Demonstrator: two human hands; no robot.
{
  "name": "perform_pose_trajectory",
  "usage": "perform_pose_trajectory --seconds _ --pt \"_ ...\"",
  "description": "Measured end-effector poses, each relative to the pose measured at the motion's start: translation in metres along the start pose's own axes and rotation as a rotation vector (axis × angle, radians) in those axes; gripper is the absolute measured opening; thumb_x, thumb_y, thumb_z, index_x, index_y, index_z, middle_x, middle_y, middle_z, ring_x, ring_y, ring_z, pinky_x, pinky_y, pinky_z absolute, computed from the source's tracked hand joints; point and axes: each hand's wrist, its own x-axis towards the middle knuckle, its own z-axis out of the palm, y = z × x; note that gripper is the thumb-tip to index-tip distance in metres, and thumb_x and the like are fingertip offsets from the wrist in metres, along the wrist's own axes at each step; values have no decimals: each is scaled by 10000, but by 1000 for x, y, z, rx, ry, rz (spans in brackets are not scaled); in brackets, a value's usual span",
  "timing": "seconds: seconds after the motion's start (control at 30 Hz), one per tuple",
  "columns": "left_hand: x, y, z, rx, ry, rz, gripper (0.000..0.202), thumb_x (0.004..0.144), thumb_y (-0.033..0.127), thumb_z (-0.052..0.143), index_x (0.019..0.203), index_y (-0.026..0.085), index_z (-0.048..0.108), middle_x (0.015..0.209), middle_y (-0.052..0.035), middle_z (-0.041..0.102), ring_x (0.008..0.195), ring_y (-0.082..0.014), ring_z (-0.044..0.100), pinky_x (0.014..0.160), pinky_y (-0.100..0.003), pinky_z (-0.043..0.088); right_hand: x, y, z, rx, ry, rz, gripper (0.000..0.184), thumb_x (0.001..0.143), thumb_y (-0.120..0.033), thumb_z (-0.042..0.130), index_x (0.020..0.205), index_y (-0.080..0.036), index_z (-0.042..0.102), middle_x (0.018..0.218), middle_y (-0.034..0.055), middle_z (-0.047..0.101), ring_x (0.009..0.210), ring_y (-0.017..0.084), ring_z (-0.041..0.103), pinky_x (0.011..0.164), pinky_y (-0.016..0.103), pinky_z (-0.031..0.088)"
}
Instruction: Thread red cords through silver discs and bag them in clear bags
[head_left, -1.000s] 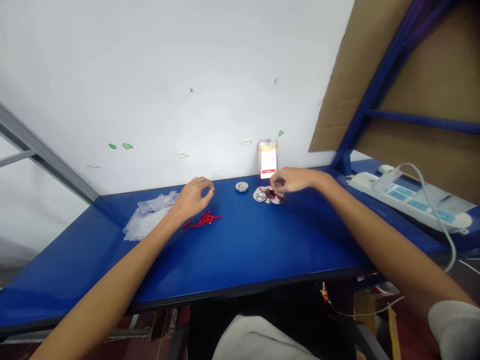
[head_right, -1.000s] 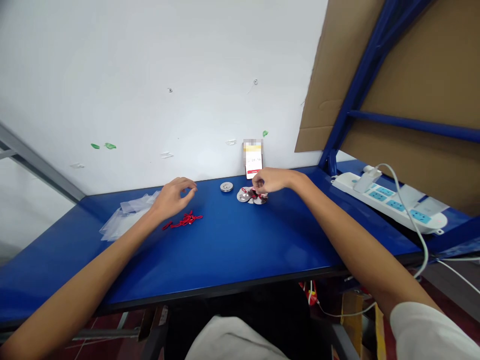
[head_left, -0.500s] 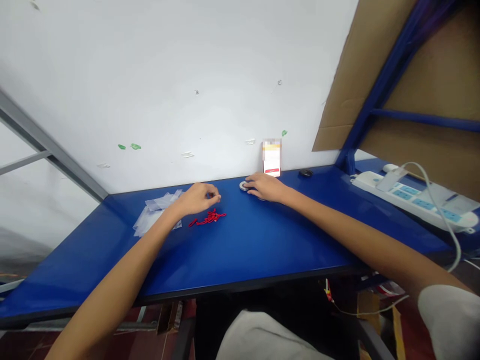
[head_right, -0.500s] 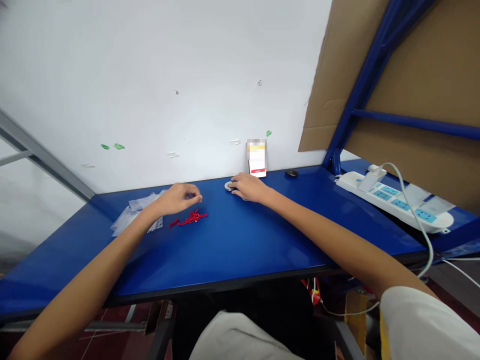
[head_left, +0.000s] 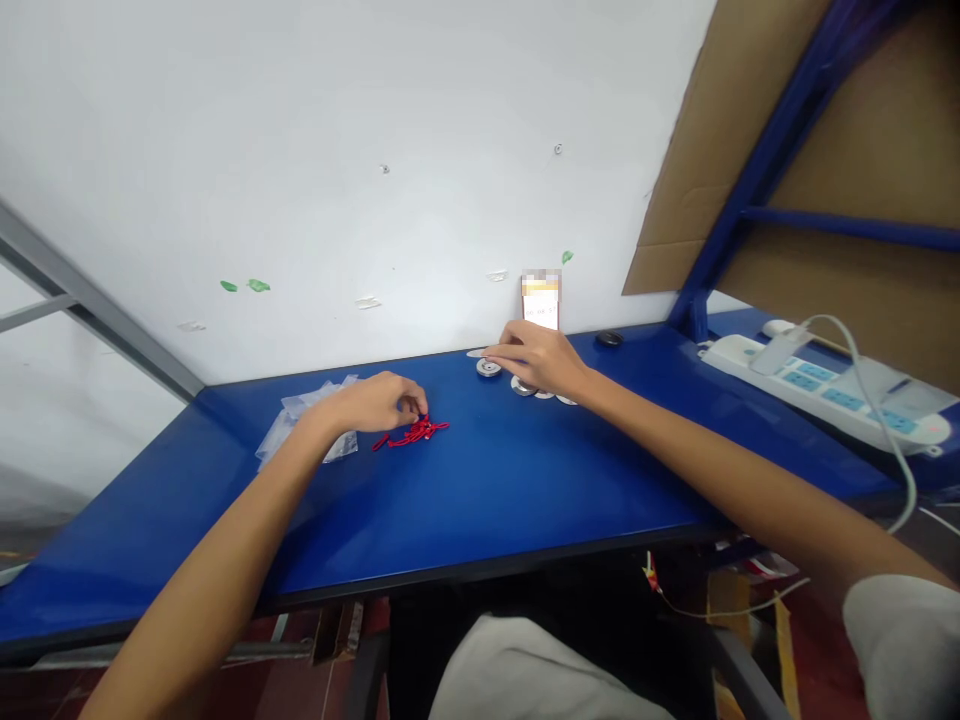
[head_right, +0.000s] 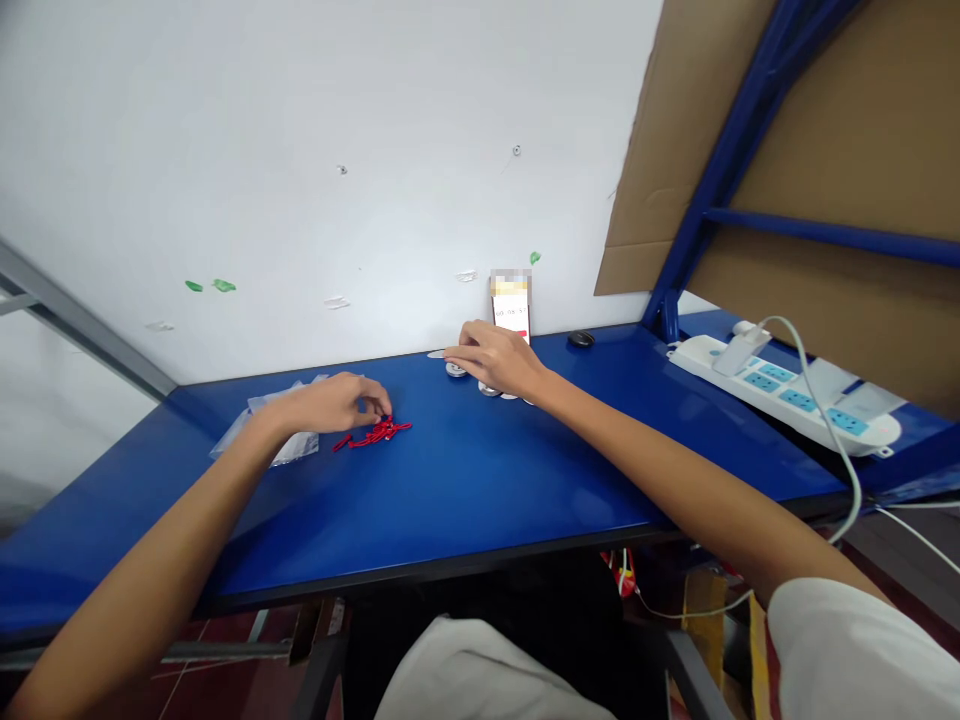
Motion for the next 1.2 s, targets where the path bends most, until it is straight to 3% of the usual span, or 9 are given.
perform_pose_trajectory --seconds 0.13,0.27,0.43,0.57,0.77,0.87,0.97,1.1,1.2 --pt "0 -4 0 -10 -28 9 298 848 300 685 1124 278 797 1119 -39 807 994 -224 739 780 -277 518 -2 -8 -13 18 -18 -4 306 1116 -371 550 1228 -279 819 907 38 808 804 175 716 686 284 497" --pt "2 -4 2 14 40 73 128 840 339 713 887 274 811 967 -35 800 856 -211 731 701 -274 489 -6 -6 -15 105 -124 83 337 1109 -416 530 1229 -307 824 975 31 836 861 193 747 741 294 529" --pt "0 -7 -2 6 172 82 134 824 335 715 878 265 815 868 -31 772 744 -189 692 637 -264 470 -9 -4 -16 231 -229 149 338 1071 -467 558 1259 -350 813 1044 0 847 858 219 761 778 333 551" --pt "2 -1 -3 -284 337 8 218 887 376 689 996 216 787 756 -35 743 626 -165 656 601 -275 508 -10 -10 -14 275 -227 130 325 1073 -432 564 1303 -381 789 1183 -21 828 910 212 775 767 314 540" --pt "12 27 11 -642 333 64 308 929 428 705 1124 196 756 1045 -120 814 945 -238 788 820 -353 626 -10 -23 -9 355 -226 158 387 989 -458 679 1339 -332 783 1013 31 853 753 214 763 716 325 530" --pt "17 37 19 -635 393 74 261 941 412 705 1071 189 744 999 -113 813 943 -233 788 781 -325 614 -10 -29 -2 514 -184 258 349 989 -429 667 1278 -303 816 990 24 853 807 218 789 780 341 590" --pt "20 42 24 -616 407 109 275 939 404 723 1121 198 713 974 -95 814 897 -218 783 764 -316 608 -9 -34 11 801 -107 421 288 970 -371 668 1178 -272 841 1143 26 836 968 243 811 866 379 656" --pt "25 44 33 -505 545 130 277 950 417 727 1128 205 750 999 -76 826 903 -221 779 862 -351 610 -8 -40 25 1099 -62 625 218 911 -399 761 1041 -223 766 1036 60 840 877 254 823 744 390 707" --pt "29 47 40 -366 625 130 227 976 412 702 1036 229 821 1033 -58 833 906 -221 773 887 -354 603 -8 -46 29 1208 -35 709 331 854 -439 843 1022 -228 650 920 53 833 796 243 820 697 381 709"
